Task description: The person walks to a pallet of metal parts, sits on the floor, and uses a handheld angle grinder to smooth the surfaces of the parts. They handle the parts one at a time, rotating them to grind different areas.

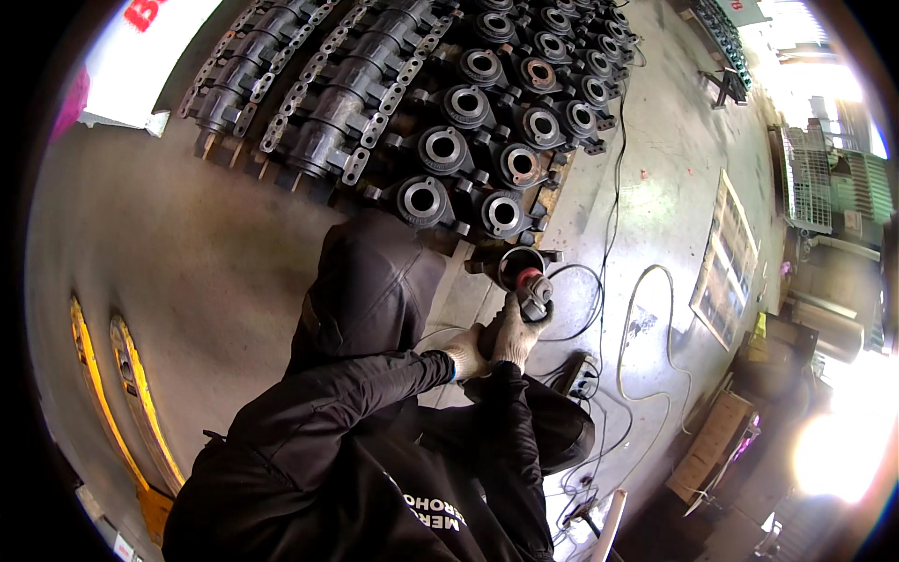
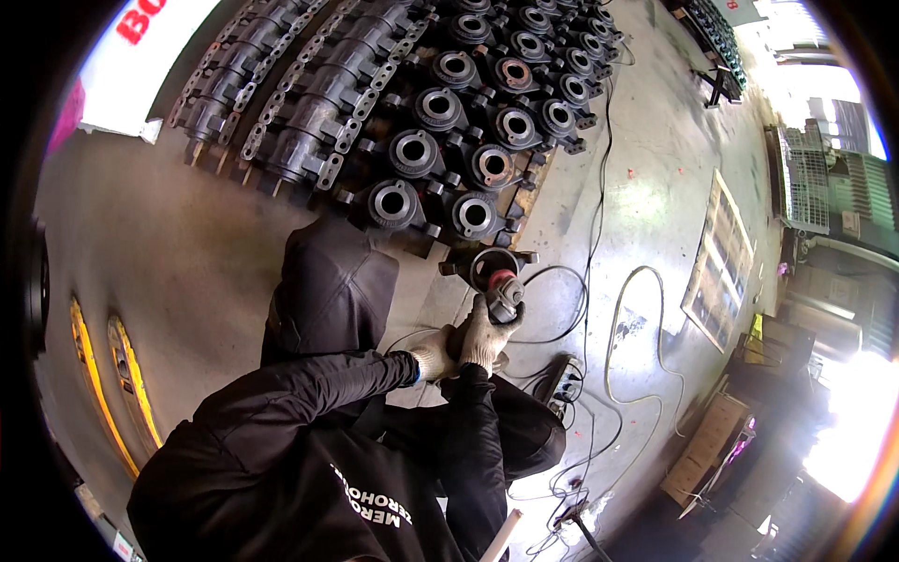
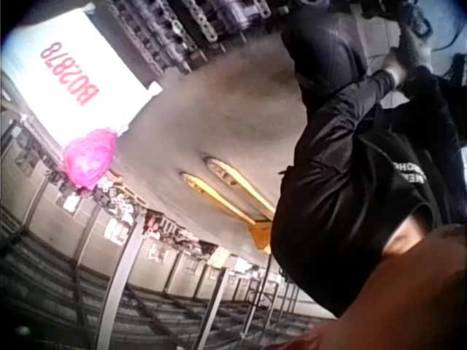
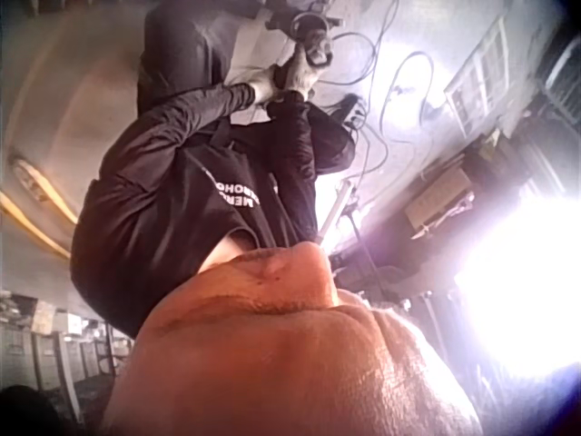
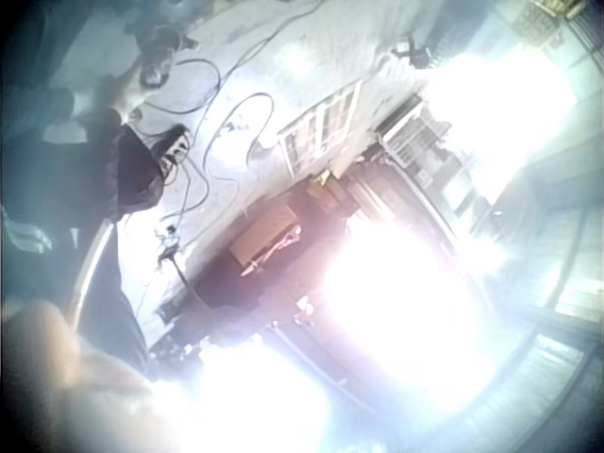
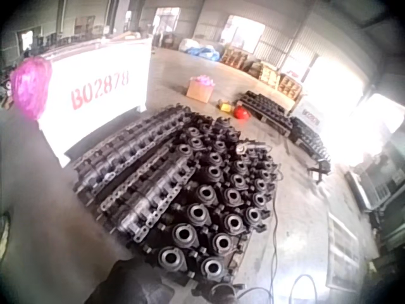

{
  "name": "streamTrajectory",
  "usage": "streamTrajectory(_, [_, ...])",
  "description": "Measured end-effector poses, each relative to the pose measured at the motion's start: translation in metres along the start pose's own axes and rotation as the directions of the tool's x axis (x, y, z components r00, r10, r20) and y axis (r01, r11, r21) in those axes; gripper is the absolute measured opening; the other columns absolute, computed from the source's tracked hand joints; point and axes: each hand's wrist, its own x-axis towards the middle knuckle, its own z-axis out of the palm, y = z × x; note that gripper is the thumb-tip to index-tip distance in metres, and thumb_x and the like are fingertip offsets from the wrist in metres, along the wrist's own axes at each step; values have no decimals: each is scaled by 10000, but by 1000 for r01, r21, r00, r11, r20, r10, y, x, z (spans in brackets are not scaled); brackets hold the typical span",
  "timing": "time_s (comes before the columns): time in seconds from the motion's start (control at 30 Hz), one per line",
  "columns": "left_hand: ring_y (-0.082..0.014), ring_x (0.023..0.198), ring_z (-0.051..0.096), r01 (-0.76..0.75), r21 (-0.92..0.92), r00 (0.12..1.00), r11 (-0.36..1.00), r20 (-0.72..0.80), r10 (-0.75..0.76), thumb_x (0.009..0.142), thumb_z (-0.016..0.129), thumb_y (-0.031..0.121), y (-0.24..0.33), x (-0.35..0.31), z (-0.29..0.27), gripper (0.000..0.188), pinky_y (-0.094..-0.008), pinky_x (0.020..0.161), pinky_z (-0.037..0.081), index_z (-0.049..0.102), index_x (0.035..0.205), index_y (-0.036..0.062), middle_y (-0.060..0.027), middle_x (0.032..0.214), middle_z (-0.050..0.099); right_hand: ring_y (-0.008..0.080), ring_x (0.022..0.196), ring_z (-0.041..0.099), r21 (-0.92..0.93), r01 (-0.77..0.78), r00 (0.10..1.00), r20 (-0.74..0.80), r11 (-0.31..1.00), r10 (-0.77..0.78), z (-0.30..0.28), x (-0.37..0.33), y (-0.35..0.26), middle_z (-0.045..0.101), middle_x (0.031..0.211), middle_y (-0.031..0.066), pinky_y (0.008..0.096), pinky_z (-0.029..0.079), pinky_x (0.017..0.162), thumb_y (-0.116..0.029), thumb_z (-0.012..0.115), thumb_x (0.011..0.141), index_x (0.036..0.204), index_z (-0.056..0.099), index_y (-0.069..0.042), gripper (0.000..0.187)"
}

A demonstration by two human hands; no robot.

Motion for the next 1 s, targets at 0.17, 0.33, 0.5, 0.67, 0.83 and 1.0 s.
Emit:
streamTrajectory(0.17, [-350,1117,619,-13,-41,1000,999,-5,13,615,896,335,-13,17,2,883,-408,935,496,404,1253,-25,-239,1171,627,207,983,579,-90,33,999,-11,995,-34,10,-5,-19,565,1199,132,341,479,876,-263,797,822,1521,215,-100,923])
streamTrajectory(0.33, [-319,1134,613,-14,10,1000,1000,20,14,691,849,330,-2,9,5,783,-383,970,483,423,1248,-18,-213,1189,630,212,996,586,-64,34,999,1,997,-34,1,17,11,577,1198,130,342,490,883,-228,803,818,1517,217,-96,922])
streamTrajectory(0.5, [-281,1201,562,-37,73,996,997,78,32,779,782,338,-11,6,1,624,-369,1012,425,467,1206,10,-162,1240,613,239,1131,561,-48,26,999,36,999,-24,7,-8,-10,542,1305,167,348,428,1001,-234,813,796,1524,215,-105,951])
streamTrajectory(0.67, [-271,1212,528,-239,268,971,933,75,227,903,621,427,-57,30,20,508,-359,986,367,500,1238,65,-105,1225,635,215,1057,574,-131,110,992,71,985,-102,17,-4,4,559,1257,148,334,466,930,-218,802,811,1510,228,-88,913])
streamTrajectory(0.83, [-292,1182,515,-296,608,953,736,236,189,911,591,426,-30,22,5,526,-330,998,340,493,1263,48,-115,1202,632,248,1130,555,-93,97,992,89,991,-89,16,-7,1,530,1308,180,358,437,992,-230,801,794,1512,231,-82,928])
streamTrajectory(1.0, [-321,1184,550,-136,156,989,978,-38,143,870,703,357,-38,19,-1,605,-374,988,418,430,1224,-50,-191,1166,627,243,1160,549,-98,100,989,120,990,-88,29,-7,-5,536,1312,190,353,429,1012,-226,814,795,1513,215,-79,946])
